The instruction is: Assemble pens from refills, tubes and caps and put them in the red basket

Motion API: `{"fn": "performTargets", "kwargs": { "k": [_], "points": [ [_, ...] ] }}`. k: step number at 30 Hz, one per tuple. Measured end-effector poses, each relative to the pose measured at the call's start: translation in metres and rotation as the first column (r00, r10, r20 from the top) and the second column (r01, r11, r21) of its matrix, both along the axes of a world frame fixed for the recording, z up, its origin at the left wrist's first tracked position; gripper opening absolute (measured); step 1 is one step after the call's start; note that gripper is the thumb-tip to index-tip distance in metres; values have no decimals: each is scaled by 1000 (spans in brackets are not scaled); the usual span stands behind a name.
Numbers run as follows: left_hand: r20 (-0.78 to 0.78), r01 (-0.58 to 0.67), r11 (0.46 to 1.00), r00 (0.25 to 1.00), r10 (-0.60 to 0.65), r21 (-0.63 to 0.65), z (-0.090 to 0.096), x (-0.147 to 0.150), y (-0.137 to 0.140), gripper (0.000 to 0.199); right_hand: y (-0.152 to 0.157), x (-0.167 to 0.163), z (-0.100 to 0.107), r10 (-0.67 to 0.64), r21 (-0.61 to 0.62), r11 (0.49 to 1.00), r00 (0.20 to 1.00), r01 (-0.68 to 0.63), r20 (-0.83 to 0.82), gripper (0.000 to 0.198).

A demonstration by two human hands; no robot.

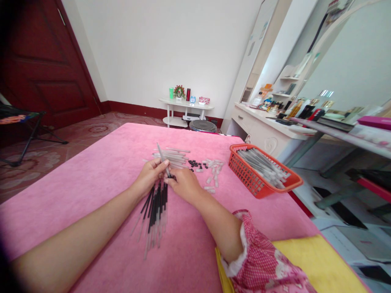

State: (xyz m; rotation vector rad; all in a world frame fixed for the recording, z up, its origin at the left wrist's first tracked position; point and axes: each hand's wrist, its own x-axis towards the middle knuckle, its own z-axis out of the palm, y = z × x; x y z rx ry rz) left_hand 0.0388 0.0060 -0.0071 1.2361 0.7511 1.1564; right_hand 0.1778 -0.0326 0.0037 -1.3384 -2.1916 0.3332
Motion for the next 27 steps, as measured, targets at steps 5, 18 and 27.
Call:
{"fn": "performTargets", "kwargs": {
  "k": [5, 18, 27],
  "points": [
    [-11, -5, 1000, 1000, 5, -4, -1, 0, -1, 30, 0, 0, 0, 6, -7, 1000, 1000, -6, -1, 7],
    [-9, -5, 1000, 1000, 5, 4, -2, 0, 1, 30, 0, -1, 0, -2, -6, 1000, 1000, 2, 14, 7],
    [-39, -20, 1000, 999, 20, 3, -6, 1, 4, 31, 0, -1, -1, -5, -1, 1000, 1000, 5, 10, 5]
  ]
}}
